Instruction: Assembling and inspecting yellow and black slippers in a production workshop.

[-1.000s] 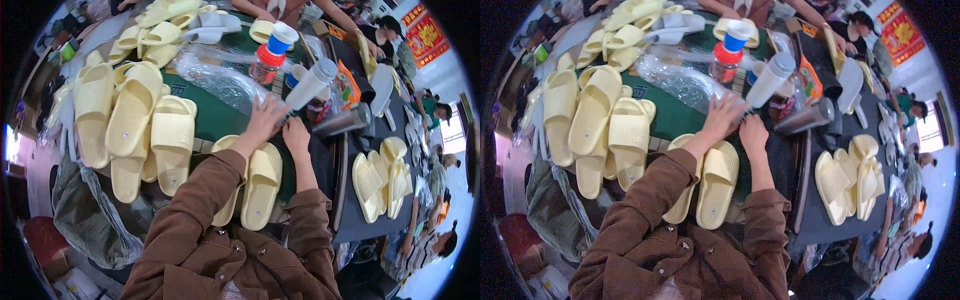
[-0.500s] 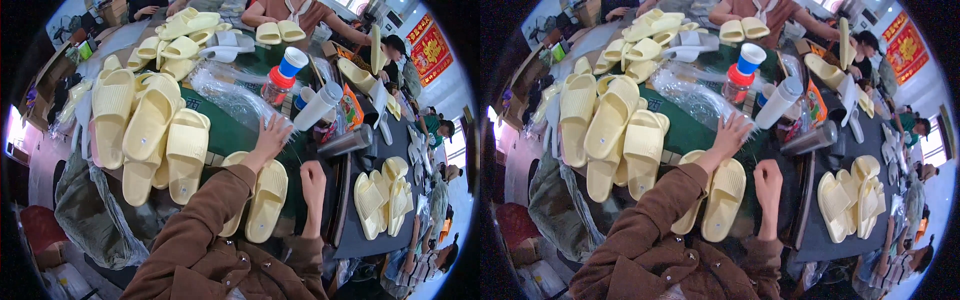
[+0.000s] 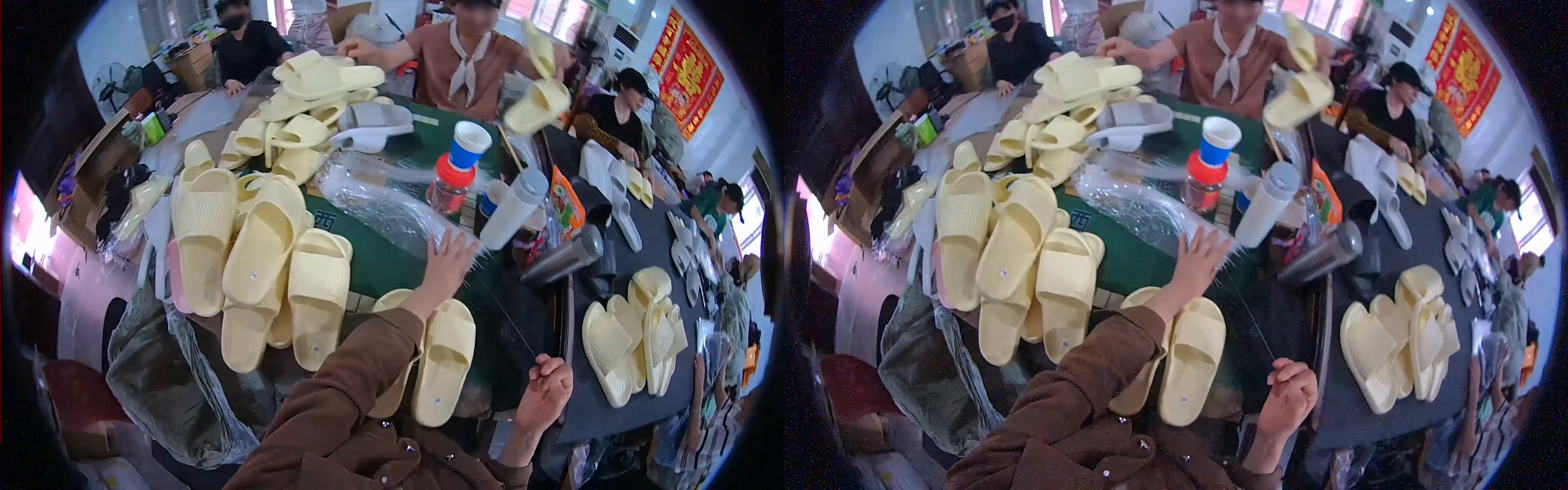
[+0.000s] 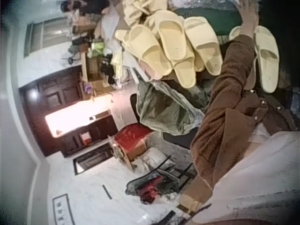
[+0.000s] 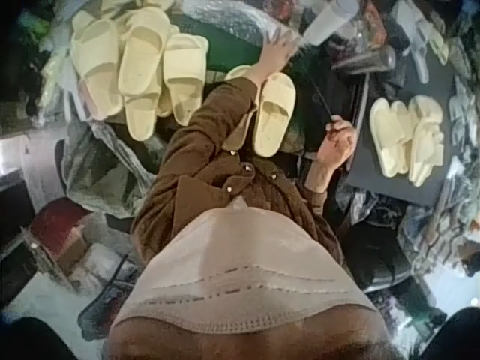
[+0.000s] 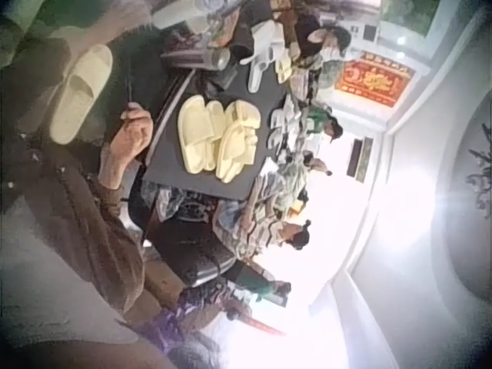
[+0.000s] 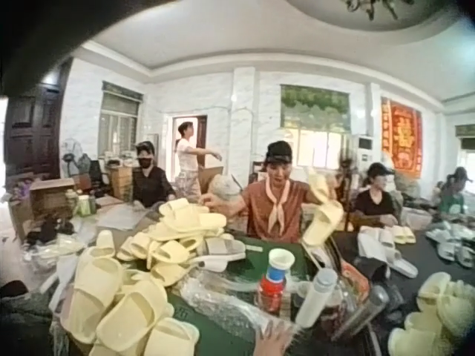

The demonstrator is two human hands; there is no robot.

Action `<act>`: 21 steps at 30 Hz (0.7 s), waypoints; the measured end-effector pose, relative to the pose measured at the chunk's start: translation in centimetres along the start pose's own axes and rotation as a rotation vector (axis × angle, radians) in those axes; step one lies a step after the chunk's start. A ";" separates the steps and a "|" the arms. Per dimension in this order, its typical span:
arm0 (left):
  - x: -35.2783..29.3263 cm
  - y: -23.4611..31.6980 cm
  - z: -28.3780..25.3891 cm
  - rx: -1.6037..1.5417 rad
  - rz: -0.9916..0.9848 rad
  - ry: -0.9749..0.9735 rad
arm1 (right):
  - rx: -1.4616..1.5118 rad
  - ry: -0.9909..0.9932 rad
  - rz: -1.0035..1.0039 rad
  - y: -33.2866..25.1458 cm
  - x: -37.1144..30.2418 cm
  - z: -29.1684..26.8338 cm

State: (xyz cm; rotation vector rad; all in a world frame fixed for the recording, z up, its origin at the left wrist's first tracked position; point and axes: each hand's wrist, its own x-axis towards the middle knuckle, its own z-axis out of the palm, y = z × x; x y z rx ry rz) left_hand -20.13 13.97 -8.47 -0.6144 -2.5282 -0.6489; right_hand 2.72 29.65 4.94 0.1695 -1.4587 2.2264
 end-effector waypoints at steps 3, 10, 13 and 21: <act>0.4 -1.0 0.2 0.037 0.005 0.029 | 0.072 0.052 -0.055 -1.4 -0.1 1.2; 0.5 -1.1 0.1 0.060 0.031 0.004 | 0.388 0.058 -0.371 -8.5 -1.5 0.6; 0.6 -0.7 0.1 0.039 0.042 0.022 | 0.371 0.088 -0.471 -9.6 -2.0 -0.1; 0.2 -1.6 -0.2 0.060 0.011 -0.090 | 0.384 0.038 -0.250 -7.6 -1.4 0.4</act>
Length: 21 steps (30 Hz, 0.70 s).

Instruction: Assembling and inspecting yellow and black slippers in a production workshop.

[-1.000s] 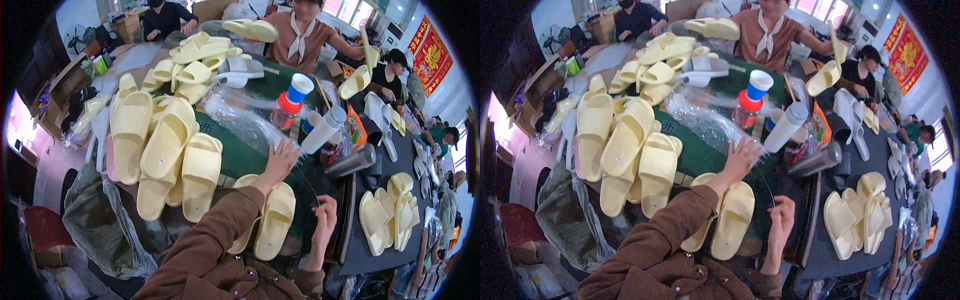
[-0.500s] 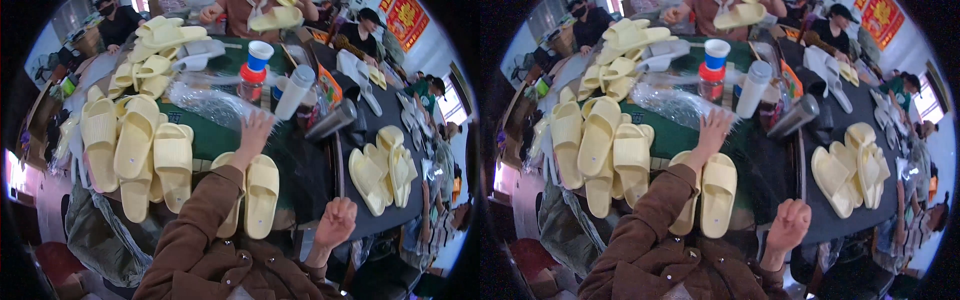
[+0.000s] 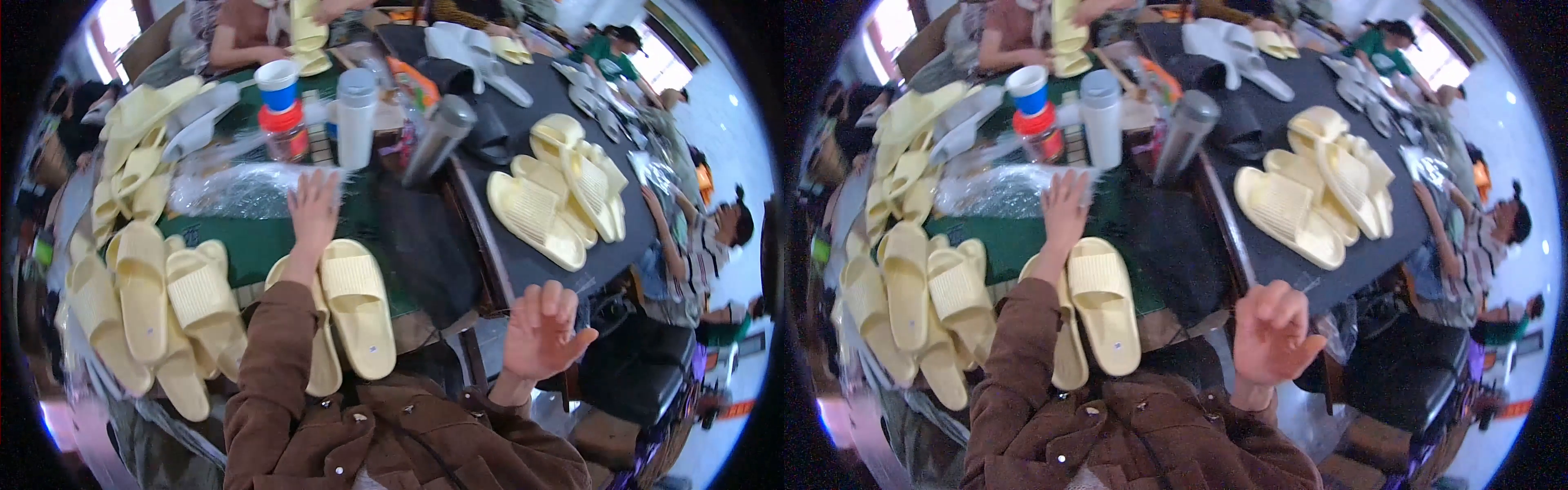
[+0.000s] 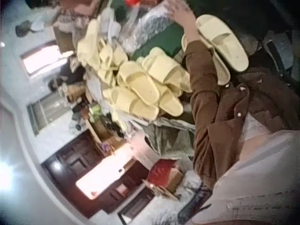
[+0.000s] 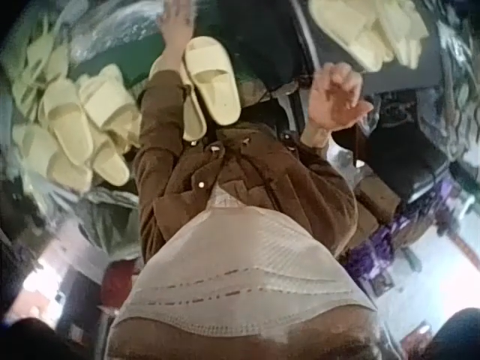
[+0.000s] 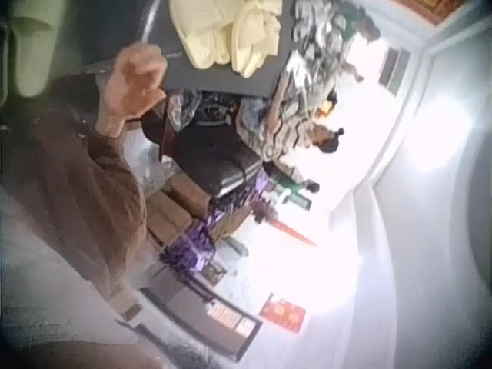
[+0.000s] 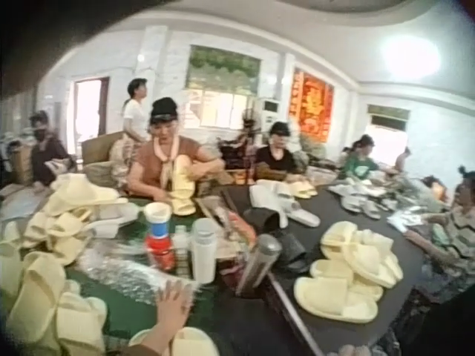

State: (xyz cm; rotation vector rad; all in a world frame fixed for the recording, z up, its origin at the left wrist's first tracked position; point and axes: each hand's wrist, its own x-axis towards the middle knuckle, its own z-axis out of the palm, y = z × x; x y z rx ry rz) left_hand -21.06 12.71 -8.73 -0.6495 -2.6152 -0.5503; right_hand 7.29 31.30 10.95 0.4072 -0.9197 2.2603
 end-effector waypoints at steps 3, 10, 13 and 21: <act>0.2 -0.3 0.4 -0.063 -0.004 -0.001 | -0.151 0.000 -0.025 -0.3 -0.4 -0.3; 1.4 -0.6 0.0 -0.274 -0.063 -0.059 | -0.374 0.056 0.018 -0.4 -1.3 -2.3; 1.9 -1.5 -1.5 -0.262 -0.041 0.030 | -0.372 0.046 0.041 -0.3 -1.3 -1.9; -0.4 9.5 -14.3 -0.954 0.105 -0.262 | -0.504 -0.016 0.188 0.5 -1.2 -2.3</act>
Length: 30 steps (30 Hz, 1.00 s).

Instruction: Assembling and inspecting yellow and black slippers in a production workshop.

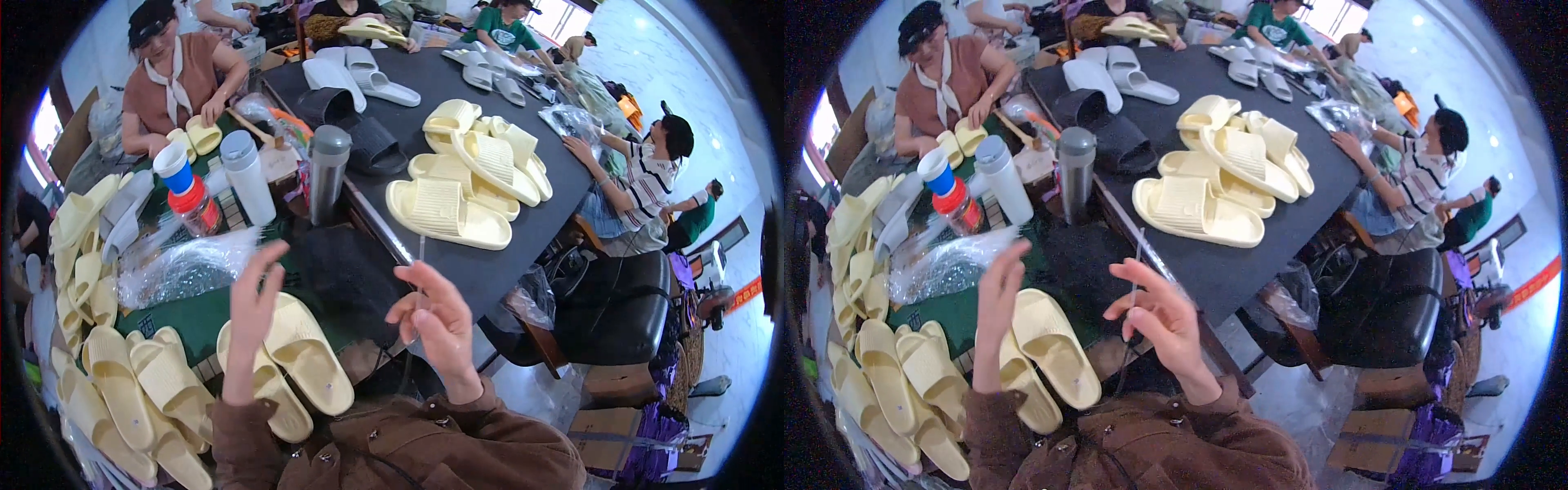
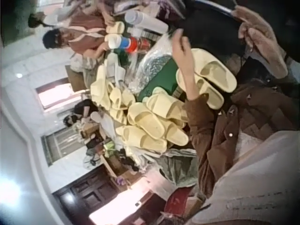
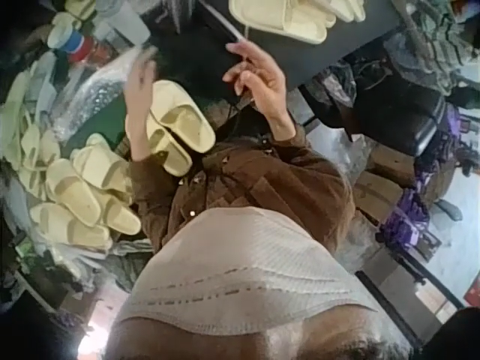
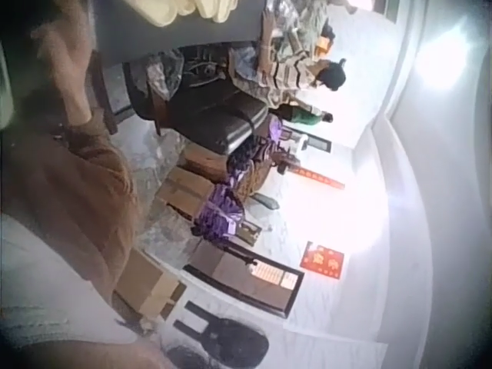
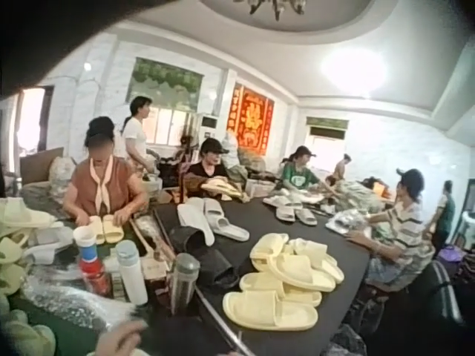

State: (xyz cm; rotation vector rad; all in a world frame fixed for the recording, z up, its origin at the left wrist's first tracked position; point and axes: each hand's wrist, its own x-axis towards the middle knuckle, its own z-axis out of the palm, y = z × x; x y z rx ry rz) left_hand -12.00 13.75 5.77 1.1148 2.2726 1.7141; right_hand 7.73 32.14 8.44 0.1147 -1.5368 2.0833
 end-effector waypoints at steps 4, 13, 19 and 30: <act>-4.7 5.8 2.7 -0.534 -0.238 -0.308 | -0.210 -0.046 0.030 -0.5 0.5 1.5; -10.4 7.6 3.5 -0.928 -0.443 -0.551 | -0.210 -0.068 0.087 -0.1 0.4 1.1; -12.0 8.4 1.7 -1.075 -0.498 -0.415 | -0.163 -0.044 0.064 0.4 0.4 0.8; -14.7 7.8 -1.1 -0.092 -0.318 -0.377 | 0.101 0.307 0.140 -0.9 0.3 -0.5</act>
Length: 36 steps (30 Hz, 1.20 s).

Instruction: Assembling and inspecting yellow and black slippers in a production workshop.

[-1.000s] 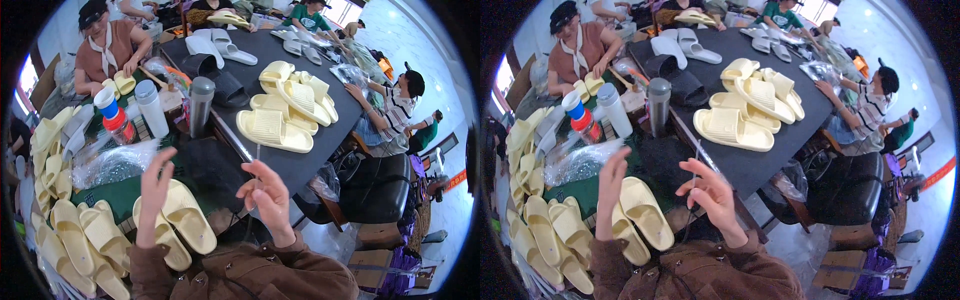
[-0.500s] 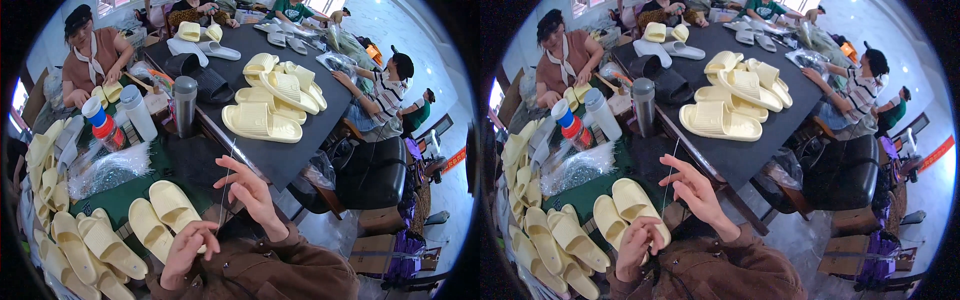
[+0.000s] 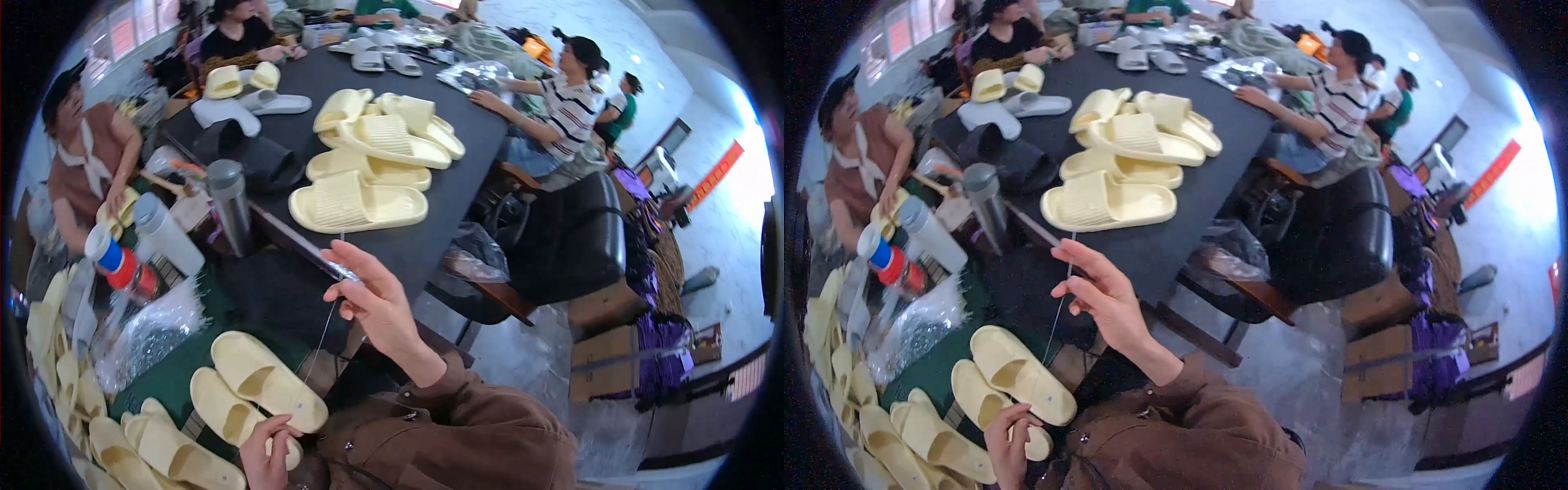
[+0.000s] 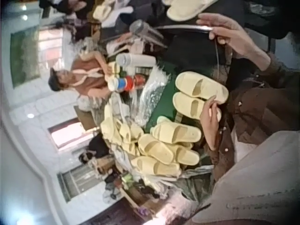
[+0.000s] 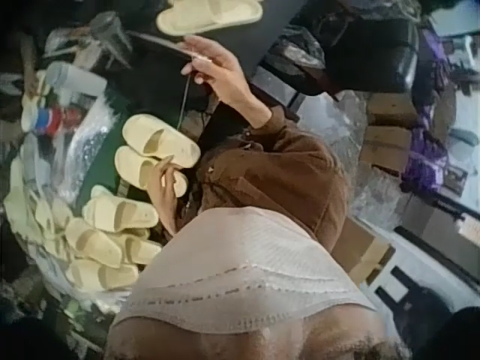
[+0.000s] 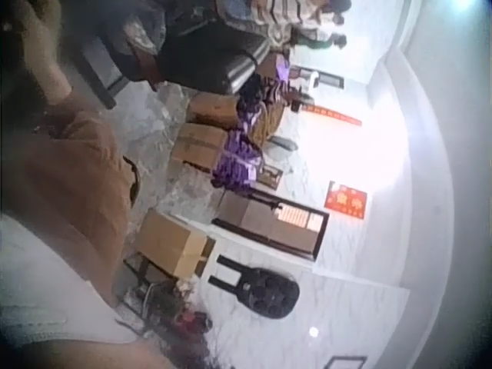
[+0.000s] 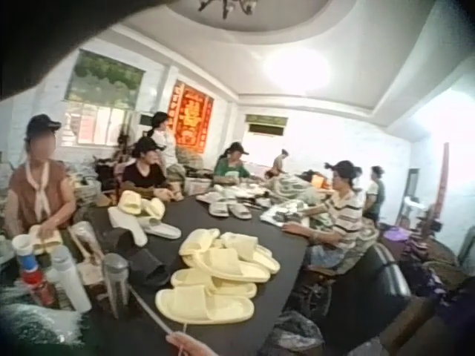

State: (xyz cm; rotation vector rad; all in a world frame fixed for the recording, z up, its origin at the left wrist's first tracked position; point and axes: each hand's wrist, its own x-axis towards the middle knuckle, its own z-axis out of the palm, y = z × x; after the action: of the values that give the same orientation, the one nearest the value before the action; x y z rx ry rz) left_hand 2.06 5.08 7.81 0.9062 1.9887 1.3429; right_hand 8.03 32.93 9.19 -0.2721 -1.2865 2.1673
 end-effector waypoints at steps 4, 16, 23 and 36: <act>-0.3 -2.3 -0.2 0.523 0.322 0.097 | 0.031 -0.018 0.041 0.0 -0.1 0.0; -3.7 -5.6 -0.3 0.733 0.158 0.572 | -0.036 -0.093 0.070 2.0 0.1 0.2; -3.7 -5.2 1.0 0.612 0.105 0.692 | -0.159 0.021 0.064 2.1 0.1 0.5; -4.3 -6.2 3.4 0.501 0.065 0.634 | -0.433 -0.539 0.411 8.6 -4.4 3.5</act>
State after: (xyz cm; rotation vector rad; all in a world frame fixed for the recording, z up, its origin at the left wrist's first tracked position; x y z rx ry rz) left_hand 5.88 1.90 1.19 0.8183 2.8961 1.2912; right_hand 6.66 24.76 3.06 -0.1280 -2.1732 2.3662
